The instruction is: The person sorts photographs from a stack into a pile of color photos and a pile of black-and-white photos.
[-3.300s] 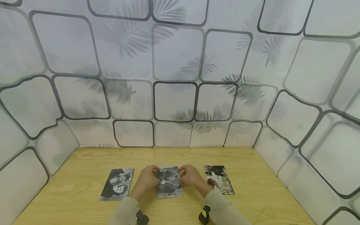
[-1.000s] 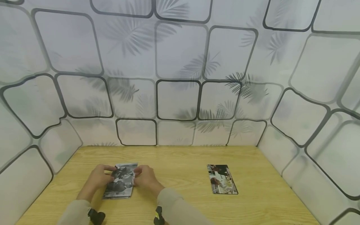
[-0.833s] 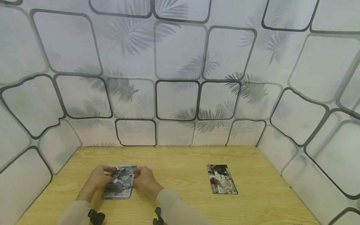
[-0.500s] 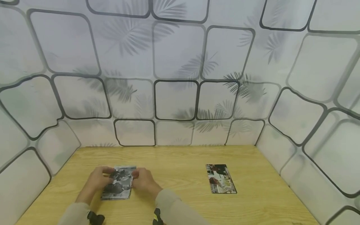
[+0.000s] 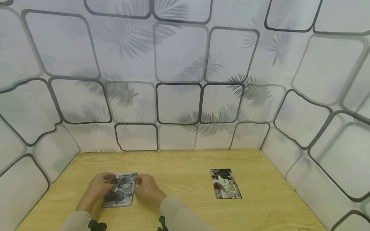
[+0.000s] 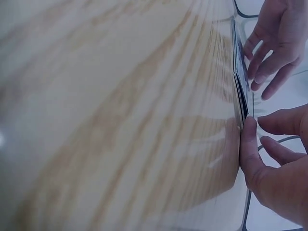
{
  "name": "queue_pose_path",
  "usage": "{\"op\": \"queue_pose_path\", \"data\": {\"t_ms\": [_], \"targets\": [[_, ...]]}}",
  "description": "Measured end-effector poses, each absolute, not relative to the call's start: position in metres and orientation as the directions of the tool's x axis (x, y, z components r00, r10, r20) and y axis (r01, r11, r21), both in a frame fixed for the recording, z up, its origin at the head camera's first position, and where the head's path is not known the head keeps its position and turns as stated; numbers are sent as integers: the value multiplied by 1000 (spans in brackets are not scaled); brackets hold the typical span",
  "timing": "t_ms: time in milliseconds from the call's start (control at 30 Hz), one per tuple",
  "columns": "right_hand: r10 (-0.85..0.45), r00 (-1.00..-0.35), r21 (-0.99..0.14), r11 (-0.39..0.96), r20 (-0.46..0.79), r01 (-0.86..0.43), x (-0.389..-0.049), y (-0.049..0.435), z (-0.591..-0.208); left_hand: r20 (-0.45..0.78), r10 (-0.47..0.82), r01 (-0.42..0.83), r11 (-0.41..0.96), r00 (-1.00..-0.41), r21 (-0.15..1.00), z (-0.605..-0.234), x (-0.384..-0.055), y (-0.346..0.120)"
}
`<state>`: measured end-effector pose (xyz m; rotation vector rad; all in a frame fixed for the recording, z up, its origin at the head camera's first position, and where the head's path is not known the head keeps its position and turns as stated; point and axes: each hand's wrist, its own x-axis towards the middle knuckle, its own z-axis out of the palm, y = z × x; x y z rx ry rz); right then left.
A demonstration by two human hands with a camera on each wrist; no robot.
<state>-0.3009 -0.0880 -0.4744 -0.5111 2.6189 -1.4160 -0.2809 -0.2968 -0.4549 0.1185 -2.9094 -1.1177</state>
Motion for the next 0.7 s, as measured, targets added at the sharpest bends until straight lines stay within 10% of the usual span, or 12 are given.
{"op": "queue_pose_path", "data": {"t_ms": [700], "targets": [[-448, -894, -801, 525, 26, -287, -299, -46, -472, 183, 63, 181, 631, -981, 754, -446, -265, -230]]}}
